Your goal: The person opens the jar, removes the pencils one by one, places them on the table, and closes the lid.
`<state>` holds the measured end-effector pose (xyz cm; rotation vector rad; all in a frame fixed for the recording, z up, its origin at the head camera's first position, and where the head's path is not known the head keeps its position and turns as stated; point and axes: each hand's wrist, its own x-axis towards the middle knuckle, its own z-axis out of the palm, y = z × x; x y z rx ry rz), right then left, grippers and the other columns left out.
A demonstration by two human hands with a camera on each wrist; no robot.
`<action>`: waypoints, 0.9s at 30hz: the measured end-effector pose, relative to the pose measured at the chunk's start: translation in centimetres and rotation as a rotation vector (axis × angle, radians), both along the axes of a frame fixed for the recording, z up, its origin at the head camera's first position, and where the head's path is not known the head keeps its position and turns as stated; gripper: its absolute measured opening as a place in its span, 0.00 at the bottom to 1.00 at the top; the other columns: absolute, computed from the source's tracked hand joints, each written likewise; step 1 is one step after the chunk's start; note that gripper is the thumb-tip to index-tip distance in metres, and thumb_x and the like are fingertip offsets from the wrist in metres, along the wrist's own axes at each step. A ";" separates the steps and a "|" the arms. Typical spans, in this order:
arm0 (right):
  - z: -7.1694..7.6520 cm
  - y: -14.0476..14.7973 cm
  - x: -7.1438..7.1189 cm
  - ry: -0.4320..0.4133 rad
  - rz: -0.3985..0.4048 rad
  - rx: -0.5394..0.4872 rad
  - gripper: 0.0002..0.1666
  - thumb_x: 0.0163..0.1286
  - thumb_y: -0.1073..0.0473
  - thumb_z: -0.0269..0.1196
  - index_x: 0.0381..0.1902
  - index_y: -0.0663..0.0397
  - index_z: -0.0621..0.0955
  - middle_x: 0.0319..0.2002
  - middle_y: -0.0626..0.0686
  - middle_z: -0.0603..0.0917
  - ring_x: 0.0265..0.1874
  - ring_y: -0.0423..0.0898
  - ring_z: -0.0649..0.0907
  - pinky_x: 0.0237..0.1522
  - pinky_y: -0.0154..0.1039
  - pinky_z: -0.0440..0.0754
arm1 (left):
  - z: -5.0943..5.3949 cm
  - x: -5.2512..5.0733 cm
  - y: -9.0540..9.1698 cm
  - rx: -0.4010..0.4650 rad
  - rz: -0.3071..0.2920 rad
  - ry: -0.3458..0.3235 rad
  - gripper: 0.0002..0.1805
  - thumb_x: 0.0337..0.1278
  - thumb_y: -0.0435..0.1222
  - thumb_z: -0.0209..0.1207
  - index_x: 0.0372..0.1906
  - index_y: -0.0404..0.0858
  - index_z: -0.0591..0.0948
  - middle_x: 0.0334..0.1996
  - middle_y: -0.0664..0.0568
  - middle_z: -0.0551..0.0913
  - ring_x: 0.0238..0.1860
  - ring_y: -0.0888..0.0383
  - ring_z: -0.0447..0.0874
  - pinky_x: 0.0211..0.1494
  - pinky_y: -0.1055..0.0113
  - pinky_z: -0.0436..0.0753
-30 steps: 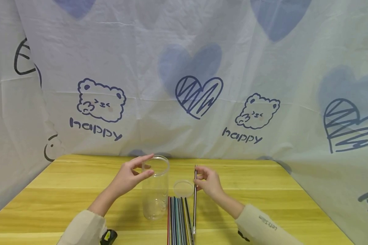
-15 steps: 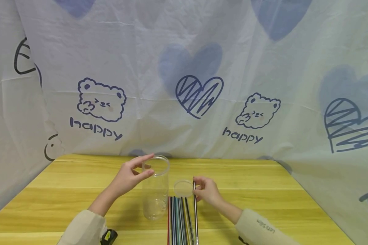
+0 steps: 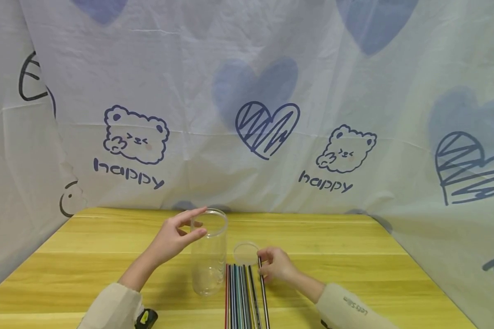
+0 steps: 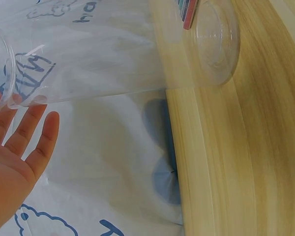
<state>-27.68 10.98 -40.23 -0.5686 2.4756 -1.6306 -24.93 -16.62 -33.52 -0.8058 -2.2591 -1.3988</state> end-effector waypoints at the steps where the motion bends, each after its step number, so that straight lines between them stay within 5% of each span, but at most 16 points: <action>1: -0.1 0.0 0.0 -0.007 0.004 0.007 0.25 0.47 0.81 0.59 0.47 0.82 0.69 0.37 0.66 0.77 0.23 0.47 0.79 0.20 0.41 0.80 | 0.0 0.0 0.0 0.000 0.001 -0.001 0.26 0.52 0.35 0.60 0.58 0.37 0.71 0.53 0.44 0.74 0.40 0.57 0.77 0.37 0.66 0.79; 27: -0.1 -0.9 1.2 -0.155 0.007 0.051 0.25 0.42 0.85 0.61 0.41 0.74 0.71 0.28 0.58 0.71 0.16 0.45 0.78 0.19 0.39 0.80 | -0.2 0.0 0.1 0.009 -0.004 0.002 0.27 0.52 0.35 0.60 0.59 0.36 0.70 0.53 0.42 0.73 0.41 0.55 0.77 0.35 0.66 0.79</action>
